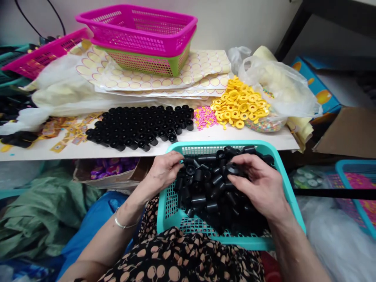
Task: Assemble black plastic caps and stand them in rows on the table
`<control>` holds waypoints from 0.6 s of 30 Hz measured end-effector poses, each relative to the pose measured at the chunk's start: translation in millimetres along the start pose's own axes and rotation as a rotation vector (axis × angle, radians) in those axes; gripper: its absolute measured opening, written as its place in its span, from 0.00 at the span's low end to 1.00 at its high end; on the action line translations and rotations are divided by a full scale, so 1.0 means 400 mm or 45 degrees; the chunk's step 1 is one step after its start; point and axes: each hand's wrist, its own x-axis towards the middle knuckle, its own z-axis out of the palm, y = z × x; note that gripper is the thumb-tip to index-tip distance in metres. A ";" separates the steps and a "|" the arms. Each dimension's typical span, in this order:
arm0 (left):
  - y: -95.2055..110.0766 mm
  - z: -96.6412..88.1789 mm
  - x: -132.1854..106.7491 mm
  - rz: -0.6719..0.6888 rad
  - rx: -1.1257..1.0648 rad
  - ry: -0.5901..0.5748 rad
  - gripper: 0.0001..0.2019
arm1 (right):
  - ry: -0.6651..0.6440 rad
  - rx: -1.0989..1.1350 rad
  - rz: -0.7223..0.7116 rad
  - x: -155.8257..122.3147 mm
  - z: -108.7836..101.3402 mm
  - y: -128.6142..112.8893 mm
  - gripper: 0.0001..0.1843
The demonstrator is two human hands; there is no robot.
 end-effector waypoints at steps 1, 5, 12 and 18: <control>0.008 0.004 0.015 0.027 0.009 -0.088 0.07 | 0.044 0.035 0.011 -0.024 -0.015 0.001 0.17; 0.038 0.016 0.055 0.261 0.115 -0.535 0.11 | 0.144 0.074 0.121 -0.101 -0.040 0.017 0.18; 0.070 0.032 0.096 0.393 -0.024 -0.703 0.16 | 0.118 -0.037 -0.015 -0.112 -0.025 0.055 0.14; 0.124 0.084 0.131 0.256 0.303 -0.831 0.11 | 0.056 -0.257 -0.177 -0.087 -0.016 0.044 0.13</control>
